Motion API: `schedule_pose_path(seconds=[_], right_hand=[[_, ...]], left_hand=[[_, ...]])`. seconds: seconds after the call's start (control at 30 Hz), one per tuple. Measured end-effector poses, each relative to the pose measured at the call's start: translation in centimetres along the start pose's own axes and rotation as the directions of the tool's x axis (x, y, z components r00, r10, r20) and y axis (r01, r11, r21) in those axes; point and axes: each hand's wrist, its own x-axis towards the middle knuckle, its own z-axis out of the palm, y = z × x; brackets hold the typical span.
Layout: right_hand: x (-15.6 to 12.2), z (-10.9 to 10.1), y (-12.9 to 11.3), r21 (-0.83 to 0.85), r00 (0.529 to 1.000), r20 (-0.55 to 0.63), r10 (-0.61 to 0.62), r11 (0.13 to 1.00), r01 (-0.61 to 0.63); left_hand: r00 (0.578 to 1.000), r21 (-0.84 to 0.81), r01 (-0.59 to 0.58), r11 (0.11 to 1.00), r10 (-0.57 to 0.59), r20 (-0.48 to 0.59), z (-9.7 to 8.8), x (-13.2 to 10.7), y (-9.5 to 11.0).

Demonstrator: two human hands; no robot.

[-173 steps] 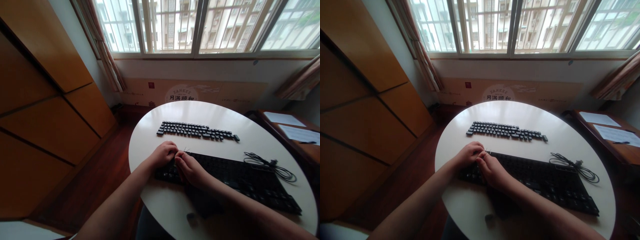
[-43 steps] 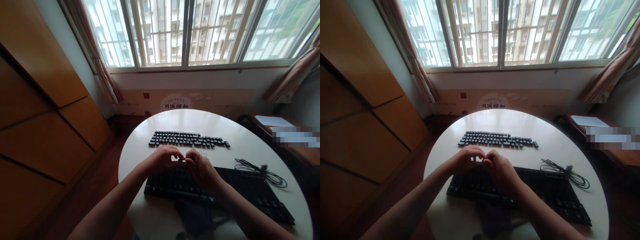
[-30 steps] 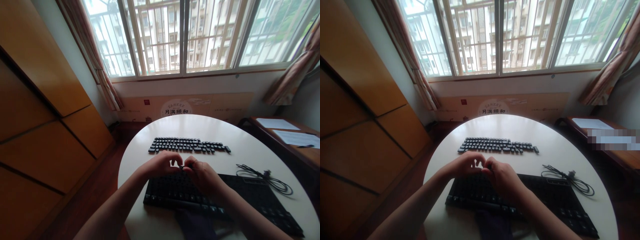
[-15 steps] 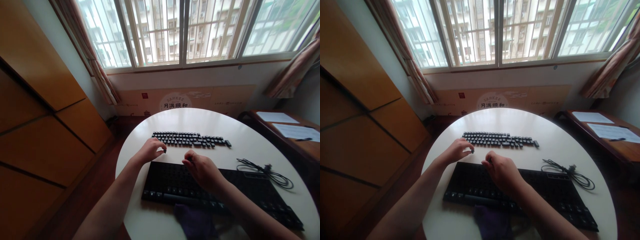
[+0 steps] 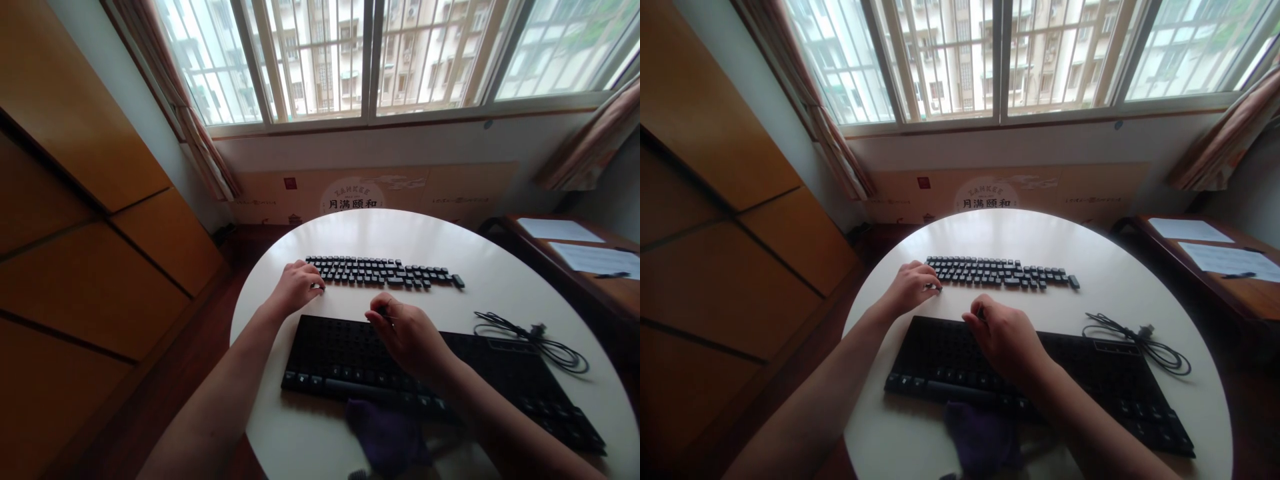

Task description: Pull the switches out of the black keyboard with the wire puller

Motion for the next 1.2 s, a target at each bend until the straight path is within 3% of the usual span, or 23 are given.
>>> schedule_pose_path(seconds=[0.27,0.43,0.6,0.67,0.77,0.9,1.2], right_hand=[[-0.1,0.0,-0.3,-0.002,1.000,-0.024,-0.019,1.000,0.019],[-0.1,-0.3,-0.4,0.078,1.000,-0.010,0.012,0.997,-0.011],[-0.5,0.8,-0.5,0.401,0.982,0.161,0.100,0.903,-0.158],[-0.8,1.8,-0.7,0.501,0.960,0.262,0.099,0.836,-0.223],[-1.4,3.2,-0.9,0.551,0.930,0.359,0.081,0.786,-0.281],[-2.0,4.2,-1.1,0.510,0.914,0.401,0.057,0.815,-0.275],[-2.0,3.7,-1.5,0.408,0.896,0.444,0.006,0.889,-0.207]], left_hand=[[0.996,0.044,0.057,0.997,-0.054,-0.068,0.9,0.3,-0.8],[0.990,0.023,0.067,0.997,-0.064,-0.122,0.5,0.2,-0.7],[0.962,-0.034,0.101,0.994,-0.106,-0.250,-0.5,0.1,1.2],[0.960,-0.122,0.033,0.992,-0.065,-0.271,-0.4,0.1,2.9],[0.986,-0.265,-0.134,0.955,0.102,-0.131,0.6,0.3,5.7],[0.972,-0.345,-0.185,0.920,0.223,0.071,2.3,0.3,7.8],[0.971,-0.333,-0.170,0.928,0.215,0.101,3.3,0.2,7.5]])
